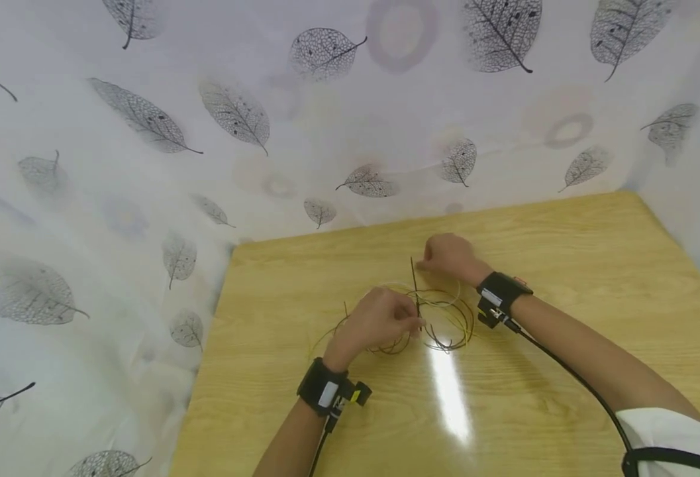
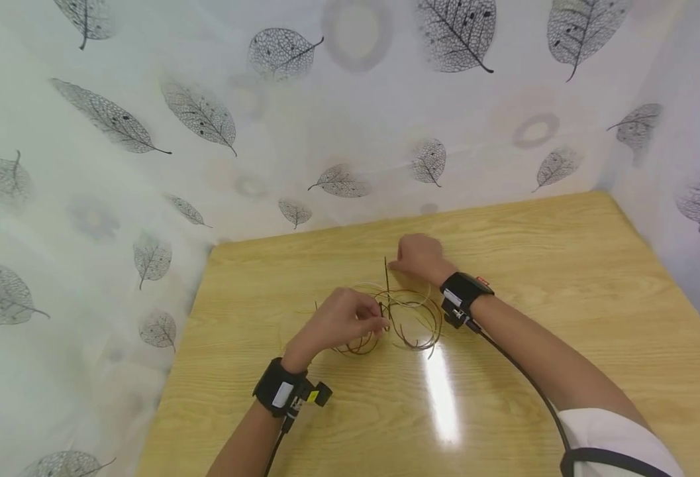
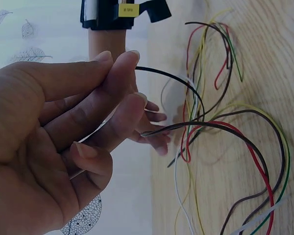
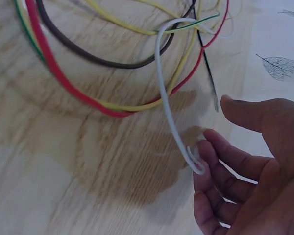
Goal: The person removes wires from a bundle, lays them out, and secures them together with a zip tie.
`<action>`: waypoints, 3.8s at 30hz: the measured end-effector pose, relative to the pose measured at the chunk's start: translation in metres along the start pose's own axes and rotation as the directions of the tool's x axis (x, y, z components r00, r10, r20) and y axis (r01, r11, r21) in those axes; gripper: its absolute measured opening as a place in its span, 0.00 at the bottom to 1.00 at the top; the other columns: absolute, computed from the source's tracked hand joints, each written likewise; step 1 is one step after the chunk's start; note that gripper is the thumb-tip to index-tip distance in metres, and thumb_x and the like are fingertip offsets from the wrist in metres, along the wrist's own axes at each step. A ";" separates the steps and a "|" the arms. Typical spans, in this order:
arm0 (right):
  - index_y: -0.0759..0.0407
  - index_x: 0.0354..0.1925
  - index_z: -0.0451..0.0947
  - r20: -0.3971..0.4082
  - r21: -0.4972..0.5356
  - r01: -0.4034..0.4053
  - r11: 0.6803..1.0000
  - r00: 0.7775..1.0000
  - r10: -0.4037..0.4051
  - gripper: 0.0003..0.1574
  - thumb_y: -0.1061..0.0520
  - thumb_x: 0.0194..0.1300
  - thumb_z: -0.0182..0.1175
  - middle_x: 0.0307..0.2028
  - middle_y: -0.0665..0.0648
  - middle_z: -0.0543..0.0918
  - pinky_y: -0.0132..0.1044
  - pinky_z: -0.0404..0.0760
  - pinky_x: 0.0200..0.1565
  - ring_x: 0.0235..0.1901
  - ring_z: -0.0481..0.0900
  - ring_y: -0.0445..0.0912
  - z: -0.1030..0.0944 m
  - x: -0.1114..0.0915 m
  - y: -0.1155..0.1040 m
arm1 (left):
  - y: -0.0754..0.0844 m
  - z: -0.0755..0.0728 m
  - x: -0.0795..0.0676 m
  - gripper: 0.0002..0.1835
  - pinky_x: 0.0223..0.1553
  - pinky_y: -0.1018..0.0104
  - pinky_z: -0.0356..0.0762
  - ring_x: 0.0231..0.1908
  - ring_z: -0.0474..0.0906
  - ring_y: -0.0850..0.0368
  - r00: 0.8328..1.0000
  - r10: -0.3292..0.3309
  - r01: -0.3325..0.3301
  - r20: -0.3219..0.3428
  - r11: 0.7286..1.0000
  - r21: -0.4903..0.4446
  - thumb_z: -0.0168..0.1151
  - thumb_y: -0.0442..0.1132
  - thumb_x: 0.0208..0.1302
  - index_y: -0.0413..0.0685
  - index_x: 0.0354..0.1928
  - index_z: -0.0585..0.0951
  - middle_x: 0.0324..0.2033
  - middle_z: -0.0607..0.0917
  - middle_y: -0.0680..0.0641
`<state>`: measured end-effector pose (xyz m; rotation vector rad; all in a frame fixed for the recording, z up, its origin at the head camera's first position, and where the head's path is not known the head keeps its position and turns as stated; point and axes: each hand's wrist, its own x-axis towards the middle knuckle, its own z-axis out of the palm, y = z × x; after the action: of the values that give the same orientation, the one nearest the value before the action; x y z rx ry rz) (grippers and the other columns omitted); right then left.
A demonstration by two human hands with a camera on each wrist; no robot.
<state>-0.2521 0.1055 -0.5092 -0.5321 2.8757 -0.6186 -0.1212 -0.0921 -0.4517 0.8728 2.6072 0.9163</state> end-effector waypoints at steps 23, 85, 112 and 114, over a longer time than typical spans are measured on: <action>0.63 0.48 0.80 0.046 0.196 0.033 0.980 0.998 -0.042 0.26 0.53 0.53 0.73 0.42 0.63 0.83 0.49 0.80 0.45 0.42 0.79 0.55 0.010 0.016 -0.003 | -0.008 0.002 0.001 0.09 0.16 0.77 0.61 0.10 0.63 0.68 0.997 0.076 -0.074 -0.019 0.994 0.075 0.68 0.46 0.62 0.58 0.24 0.85 0.19 0.87 0.60; 0.64 0.48 0.77 -0.046 0.276 0.119 0.954 0.993 -0.111 0.24 0.55 0.56 0.72 0.37 0.61 0.79 0.45 0.79 0.39 0.36 0.76 0.52 0.026 0.017 0.009 | -0.009 0.003 0.005 0.08 0.20 0.77 0.65 0.16 0.72 0.70 1.000 0.024 -0.025 0.014 0.997 0.073 0.66 0.46 0.64 0.54 0.28 0.86 0.21 0.87 0.59; 0.59 0.40 0.86 -0.043 -0.353 0.690 0.632 0.663 -0.748 0.15 0.71 0.54 0.66 0.42 0.57 0.84 0.41 0.82 0.43 0.43 0.77 0.51 0.019 0.014 0.029 | -0.011 0.003 0.003 0.09 0.22 0.74 0.69 0.18 0.75 0.72 1.000 -0.025 0.026 -0.009 0.995 0.096 0.65 0.47 0.65 0.54 0.28 0.85 0.23 0.88 0.58; 0.62 0.39 0.85 0.003 -0.427 0.706 0.565 0.626 -0.780 0.14 0.72 0.53 0.67 0.40 0.58 0.83 0.39 0.82 0.40 0.41 0.76 0.50 0.019 0.014 0.029 | -0.011 0.004 0.004 0.08 0.23 0.74 0.71 0.19 0.76 0.73 1.000 -0.020 0.020 -0.009 0.995 0.096 0.66 0.46 0.64 0.54 0.28 0.85 0.23 0.88 0.58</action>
<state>-0.2700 0.1181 -0.5393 -1.9321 2.8337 -0.1400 -0.1276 -0.0951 -0.4619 0.8665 2.6809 0.7972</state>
